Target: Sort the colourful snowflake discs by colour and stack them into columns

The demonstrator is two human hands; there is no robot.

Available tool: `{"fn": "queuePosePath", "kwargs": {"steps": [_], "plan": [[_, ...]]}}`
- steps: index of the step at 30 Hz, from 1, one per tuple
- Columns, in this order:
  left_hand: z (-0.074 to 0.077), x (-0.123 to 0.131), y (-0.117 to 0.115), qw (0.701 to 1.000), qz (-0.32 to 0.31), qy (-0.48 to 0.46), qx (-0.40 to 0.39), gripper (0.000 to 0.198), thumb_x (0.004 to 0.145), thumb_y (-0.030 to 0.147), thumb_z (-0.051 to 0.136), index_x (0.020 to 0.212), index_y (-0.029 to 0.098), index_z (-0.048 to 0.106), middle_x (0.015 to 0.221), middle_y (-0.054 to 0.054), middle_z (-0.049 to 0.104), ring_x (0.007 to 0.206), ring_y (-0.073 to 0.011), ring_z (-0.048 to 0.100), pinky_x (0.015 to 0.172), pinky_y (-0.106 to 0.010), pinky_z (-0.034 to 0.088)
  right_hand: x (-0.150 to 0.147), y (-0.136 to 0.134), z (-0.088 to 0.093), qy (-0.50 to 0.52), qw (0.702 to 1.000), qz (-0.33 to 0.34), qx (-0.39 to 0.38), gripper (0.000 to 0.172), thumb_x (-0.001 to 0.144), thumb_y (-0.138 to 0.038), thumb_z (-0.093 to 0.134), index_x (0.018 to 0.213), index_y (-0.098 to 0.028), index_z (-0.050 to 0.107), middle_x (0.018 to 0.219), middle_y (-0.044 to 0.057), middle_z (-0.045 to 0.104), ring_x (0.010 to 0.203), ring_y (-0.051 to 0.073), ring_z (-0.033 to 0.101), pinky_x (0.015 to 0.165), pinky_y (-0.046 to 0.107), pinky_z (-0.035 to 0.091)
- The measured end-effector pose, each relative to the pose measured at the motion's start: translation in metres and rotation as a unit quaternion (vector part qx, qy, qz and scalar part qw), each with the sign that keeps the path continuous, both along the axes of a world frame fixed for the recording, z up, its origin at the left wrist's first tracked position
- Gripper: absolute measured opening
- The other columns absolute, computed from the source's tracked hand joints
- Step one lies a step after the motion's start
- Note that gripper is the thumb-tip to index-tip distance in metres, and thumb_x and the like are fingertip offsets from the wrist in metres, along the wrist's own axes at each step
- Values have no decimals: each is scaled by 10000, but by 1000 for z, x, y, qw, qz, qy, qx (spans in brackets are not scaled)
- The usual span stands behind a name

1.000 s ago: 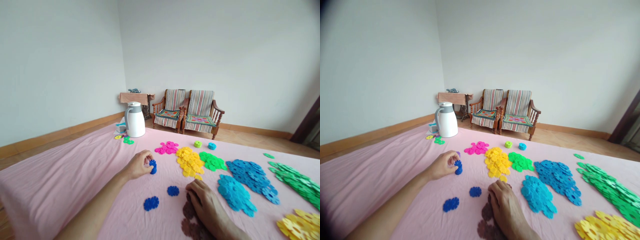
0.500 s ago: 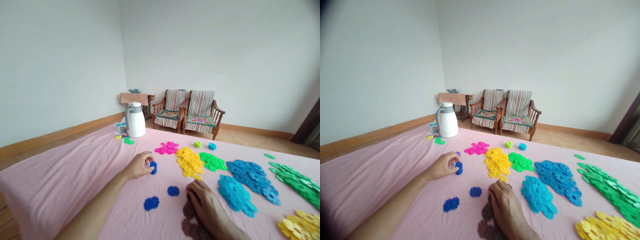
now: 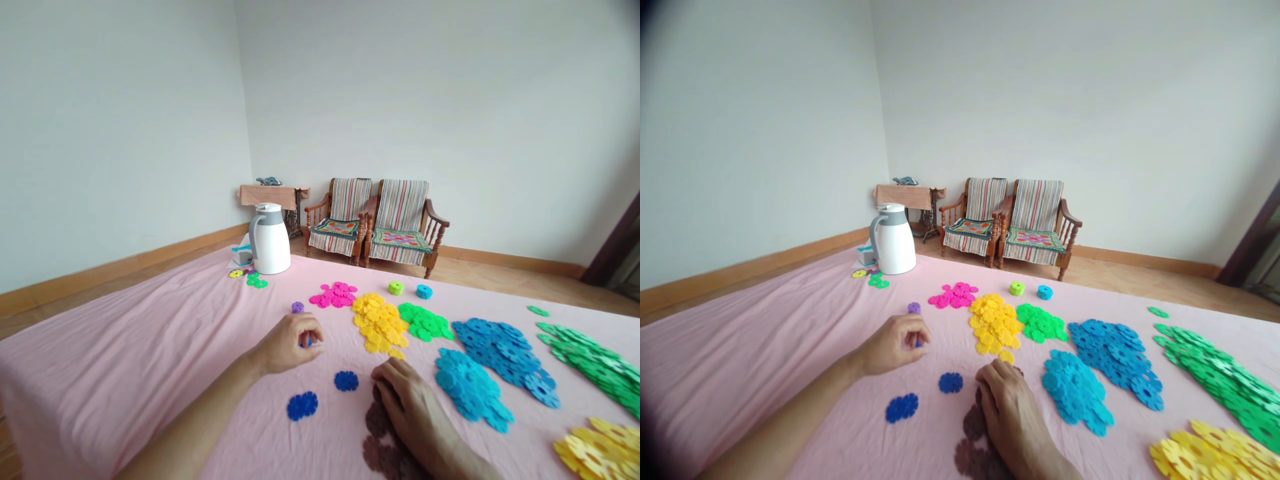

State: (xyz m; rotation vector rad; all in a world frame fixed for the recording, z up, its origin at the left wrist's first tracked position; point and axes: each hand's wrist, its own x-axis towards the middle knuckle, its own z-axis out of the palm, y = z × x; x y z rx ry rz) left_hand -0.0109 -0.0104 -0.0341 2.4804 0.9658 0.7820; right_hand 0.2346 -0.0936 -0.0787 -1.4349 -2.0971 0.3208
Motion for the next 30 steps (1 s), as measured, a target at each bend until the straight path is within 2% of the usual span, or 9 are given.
{"fn": "queuePosePath", "kwargs": {"steps": [4,6,9,15,23,27,30], "plan": [[-5,25,-19,996,-71,59,-10,190,696,256,694,859,170,647,754,-8,557,653,-117,509,610,-212,408,0,1,-1,1,1000,2,2,241,873,-159,349,842,-207,583,828,36,585,790,166,553,726,290,417],[-8,34,-26,993,-78,89,-14,263,664,267,733,898,182,648,784,-9,555,678,-125,516,617,-212,407,0,1,-2,1,1000,2,1,241,874,-153,347,850,-208,581,834,36,584,794,166,551,732,291,413],[-11,39,-31,991,-66,111,-26,244,672,258,727,888,187,640,811,-9,549,674,-122,515,602,-209,399,0,0,-1,0,1000,1,-3,234,876,-151,349,856,-208,575,842,36,583,800,168,547,742,295,409],[-14,40,-30,993,-40,101,-49,193,646,140,657,825,182,597,803,-7,538,683,-131,511,611,-215,401,1,0,-2,-2,1000,-2,-6,238,878,-155,344,849,-201,576,841,41,583,794,170,542,743,304,411],[-15,39,-29,993,-44,98,-54,245,585,174,686,790,190,552,794,0,539,699,-147,508,625,-227,416,-1,0,0,3,1000,-1,3,243,873,-162,354,850,-209,592,832,35,592,784,163,554,730,290,422],[-9,34,-26,993,-44,93,-58,223,580,164,676,758,190,544,774,6,547,668,-136,506,606,-221,413,0,0,0,2,1000,-3,7,239,870,-172,362,833,-210,594,817,32,593,779,162,558,724,286,425],[-1,23,-17,998,-9,47,-49,194,604,151,645,772,179,552,778,4,544,660,-121,501,600,-213,414,0,0,-1,0,1000,-4,6,243,874,-172,355,831,-207,591,818,33,591,778,161,555,722,288,426]]}}
